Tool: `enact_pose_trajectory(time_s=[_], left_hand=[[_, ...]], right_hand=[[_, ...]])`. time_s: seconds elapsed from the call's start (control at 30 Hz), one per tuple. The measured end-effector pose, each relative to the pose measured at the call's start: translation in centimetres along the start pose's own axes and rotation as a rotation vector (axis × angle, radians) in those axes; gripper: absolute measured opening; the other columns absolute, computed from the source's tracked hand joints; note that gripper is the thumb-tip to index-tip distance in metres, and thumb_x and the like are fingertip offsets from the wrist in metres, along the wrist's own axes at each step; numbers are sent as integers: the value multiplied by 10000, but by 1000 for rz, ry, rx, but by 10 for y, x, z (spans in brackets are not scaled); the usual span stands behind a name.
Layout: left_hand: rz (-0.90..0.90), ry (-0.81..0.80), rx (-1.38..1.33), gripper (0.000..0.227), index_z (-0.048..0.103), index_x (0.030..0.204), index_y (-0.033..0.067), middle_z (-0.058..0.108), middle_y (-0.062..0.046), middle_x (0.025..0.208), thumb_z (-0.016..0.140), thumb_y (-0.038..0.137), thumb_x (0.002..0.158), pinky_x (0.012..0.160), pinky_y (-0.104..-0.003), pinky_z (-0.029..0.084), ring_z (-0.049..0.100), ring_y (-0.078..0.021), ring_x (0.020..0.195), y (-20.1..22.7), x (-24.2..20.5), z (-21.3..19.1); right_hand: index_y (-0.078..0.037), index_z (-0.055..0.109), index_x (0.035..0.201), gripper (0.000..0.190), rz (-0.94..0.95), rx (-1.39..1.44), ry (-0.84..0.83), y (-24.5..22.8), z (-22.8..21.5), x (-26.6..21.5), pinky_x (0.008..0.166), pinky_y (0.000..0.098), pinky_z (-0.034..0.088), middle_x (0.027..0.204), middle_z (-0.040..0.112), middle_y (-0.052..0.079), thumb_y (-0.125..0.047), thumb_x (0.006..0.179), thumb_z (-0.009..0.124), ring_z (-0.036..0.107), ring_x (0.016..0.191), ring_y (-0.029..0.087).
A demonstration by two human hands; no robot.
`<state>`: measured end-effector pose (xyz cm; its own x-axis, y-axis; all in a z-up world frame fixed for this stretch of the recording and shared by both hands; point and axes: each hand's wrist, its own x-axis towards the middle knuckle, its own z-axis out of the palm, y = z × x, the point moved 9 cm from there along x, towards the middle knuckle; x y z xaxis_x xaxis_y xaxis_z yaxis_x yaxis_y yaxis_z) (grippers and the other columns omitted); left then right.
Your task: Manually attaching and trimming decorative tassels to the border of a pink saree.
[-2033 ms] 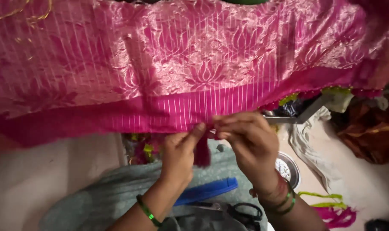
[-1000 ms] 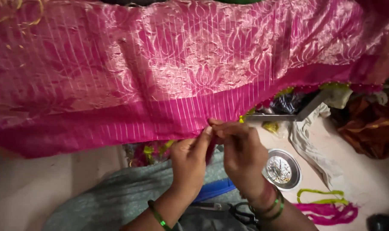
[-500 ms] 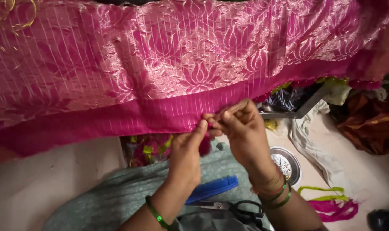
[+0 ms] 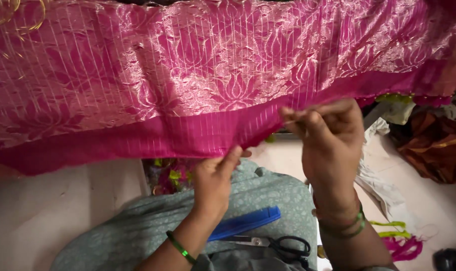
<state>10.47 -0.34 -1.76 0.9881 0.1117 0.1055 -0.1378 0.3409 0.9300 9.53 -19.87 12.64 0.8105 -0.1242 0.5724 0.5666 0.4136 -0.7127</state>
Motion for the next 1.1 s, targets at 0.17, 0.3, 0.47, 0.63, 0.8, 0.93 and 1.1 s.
enact_pose_trajectory(time_s=[0.17,0.3,0.47,0.63,0.8,0.93,1.1], left_hand=[[670,-146,618,184,769,1110,74,741,-142,874,680,47,951,659,-330,539,698,-209,734,55,-20,2],[719,-119,573,148,701,1125,48,714,-119,910,624,74,1001,690,-347,524,694,-210,829,48,-26,6],[-214,-159,-103,226,725,1042,36,599,4,724,555,185,1044,573,-273,470,528,-82,628,-33,-15,4],[-112,-115,32,232,713,1034,28,578,23,742,551,193,1051,577,-230,407,458,-65,625,-36,-16,-2],[108,-96,261,206,671,1091,29,614,16,801,539,166,1014,633,-248,506,581,-71,692,-38,-20,-19],[353,-50,358,219,629,1192,9,709,-7,1063,543,154,1053,844,-277,522,666,-107,970,23,-9,-26],[-115,-287,38,214,722,1103,24,739,-8,961,732,171,947,787,-300,555,672,-119,870,6,19,2]], right_hand=[[24,559,1062,116,191,135,-186,7,-14,-57,628,408,641,854,731,223,-63,1098,627,775,761,324],[36,684,1003,221,450,-357,-356,74,-13,-136,593,379,659,980,777,228,-182,975,663,779,732,284],[23,730,1067,400,65,-420,-350,78,-9,-121,960,410,560,1085,764,177,-345,1072,573,743,1053,287],[46,724,1108,435,374,-204,-7,117,-15,-62,1009,435,520,1114,736,166,-353,1085,552,698,1088,262],[-51,609,1277,375,763,165,10,142,34,-57,1003,370,505,1169,712,30,-90,905,632,674,1104,172],[-8,639,1219,208,528,121,29,180,-8,-84,939,366,511,1094,696,48,-75,1024,670,647,1014,172],[-24,704,1081,170,515,-46,39,166,-29,-104,914,307,521,1020,721,18,-126,993,599,657,971,105]])
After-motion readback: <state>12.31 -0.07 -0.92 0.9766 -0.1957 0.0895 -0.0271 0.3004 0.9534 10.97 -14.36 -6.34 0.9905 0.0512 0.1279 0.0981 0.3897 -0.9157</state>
